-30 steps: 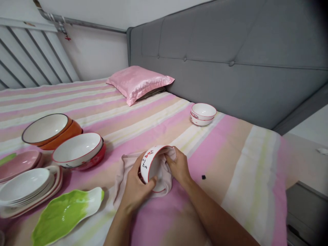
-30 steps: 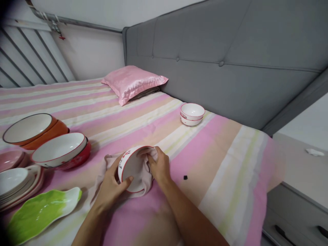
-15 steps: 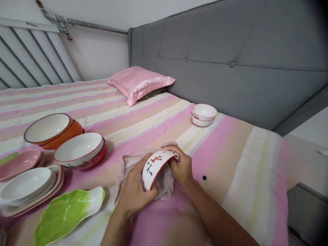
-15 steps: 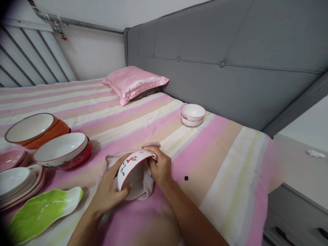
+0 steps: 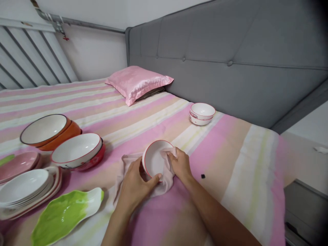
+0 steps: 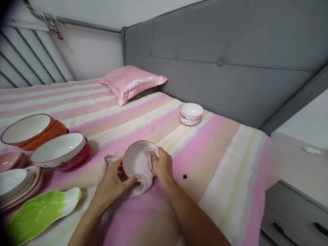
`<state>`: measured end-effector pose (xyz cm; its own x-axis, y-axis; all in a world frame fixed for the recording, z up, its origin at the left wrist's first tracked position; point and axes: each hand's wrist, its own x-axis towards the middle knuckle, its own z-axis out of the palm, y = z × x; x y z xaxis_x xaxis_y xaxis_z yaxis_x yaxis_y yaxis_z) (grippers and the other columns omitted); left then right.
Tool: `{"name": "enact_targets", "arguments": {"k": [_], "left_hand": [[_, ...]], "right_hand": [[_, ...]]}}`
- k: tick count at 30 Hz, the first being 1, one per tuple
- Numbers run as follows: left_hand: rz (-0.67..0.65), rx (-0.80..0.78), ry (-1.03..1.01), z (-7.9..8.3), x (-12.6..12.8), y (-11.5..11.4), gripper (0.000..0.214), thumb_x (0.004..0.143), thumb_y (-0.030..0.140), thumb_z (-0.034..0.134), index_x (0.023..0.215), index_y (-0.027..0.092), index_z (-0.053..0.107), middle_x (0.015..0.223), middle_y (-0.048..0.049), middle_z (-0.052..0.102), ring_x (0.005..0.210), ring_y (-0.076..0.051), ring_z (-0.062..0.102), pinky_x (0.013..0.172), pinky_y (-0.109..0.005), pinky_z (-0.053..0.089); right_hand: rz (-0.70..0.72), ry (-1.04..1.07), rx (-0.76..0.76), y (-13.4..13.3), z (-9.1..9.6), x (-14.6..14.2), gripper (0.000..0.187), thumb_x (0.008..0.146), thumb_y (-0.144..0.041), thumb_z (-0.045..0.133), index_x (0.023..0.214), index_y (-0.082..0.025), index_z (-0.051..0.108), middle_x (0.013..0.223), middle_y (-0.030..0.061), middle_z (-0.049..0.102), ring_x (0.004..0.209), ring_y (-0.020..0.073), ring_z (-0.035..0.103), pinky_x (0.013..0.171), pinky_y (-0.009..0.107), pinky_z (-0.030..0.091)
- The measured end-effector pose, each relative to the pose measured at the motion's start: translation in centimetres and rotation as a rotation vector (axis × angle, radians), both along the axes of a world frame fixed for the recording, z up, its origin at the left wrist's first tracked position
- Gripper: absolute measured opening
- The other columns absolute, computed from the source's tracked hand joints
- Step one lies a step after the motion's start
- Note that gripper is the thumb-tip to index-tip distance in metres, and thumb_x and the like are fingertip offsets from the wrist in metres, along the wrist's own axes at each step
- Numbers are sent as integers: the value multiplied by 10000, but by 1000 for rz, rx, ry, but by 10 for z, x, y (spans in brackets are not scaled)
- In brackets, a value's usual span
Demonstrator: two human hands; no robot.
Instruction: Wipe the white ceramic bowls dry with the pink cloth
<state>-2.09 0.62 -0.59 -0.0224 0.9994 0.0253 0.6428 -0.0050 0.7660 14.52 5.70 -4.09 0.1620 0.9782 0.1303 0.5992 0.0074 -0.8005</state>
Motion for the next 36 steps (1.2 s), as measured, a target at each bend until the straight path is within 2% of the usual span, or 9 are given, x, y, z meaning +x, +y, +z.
{"name": "enact_targets", "arguments": {"k": [3,6,10,14,21,30,33,36], "left_hand": [[102,-88,117,1,4,-3,598,742,548,587,1174,136,547,756,-66,694,716,-269,673,617,-339,464],[114,-76,135,2,11,-8,489,851,456,455,1203,122,514,618,-36,664,637,-261,667,585,-317,430],[135,-44,209,1,14,-9,452,853,284,404,1270,128,481,644,-47,671,648,-263,665,592,-309,423],[113,-4,300,3,7,-7,531,857,282,390,1373,158,409,649,-34,665,634,-260,653,564,-297,400],[97,42,469,11,3,-8,552,885,265,356,1435,214,354,641,-20,662,617,-241,653,555,-285,391],[116,22,611,20,2,-10,563,888,217,336,1446,282,348,722,-47,690,629,-259,663,548,-293,383],[108,0,670,21,2,-11,561,890,213,330,1443,301,356,755,-64,703,636,-272,665,555,-306,390],[123,5,615,20,2,-10,556,890,240,343,1442,311,353,795,-62,714,666,-275,669,567,-315,402]], "right_hand": [[-24,18,11,1,-2,0,129,821,-248,499,808,-207,620,760,48,699,729,207,640,653,278,449],[-18,34,41,0,-3,-1,134,822,-242,489,825,-207,618,750,40,694,710,199,636,648,274,451],[-18,34,47,-2,-4,-4,162,809,-229,502,908,-196,625,793,55,701,756,222,651,688,299,474],[-29,135,95,-5,-5,-6,283,806,-229,513,1065,-177,612,878,82,715,826,244,665,756,338,503],[-17,293,339,-11,1,-10,310,829,-164,460,1081,-222,630,1041,39,716,975,195,666,888,330,509],[120,169,662,-21,4,-13,503,816,-44,376,1253,-230,544,1181,43,670,1112,181,627,982,364,504],[176,148,652,-23,4,-15,575,781,-10,350,1284,-236,512,1197,36,663,1129,174,617,991,372,497],[165,267,524,-18,4,-14,610,751,-1,365,1309,-222,475,1147,38,689,1117,160,621,968,345,499]]}}
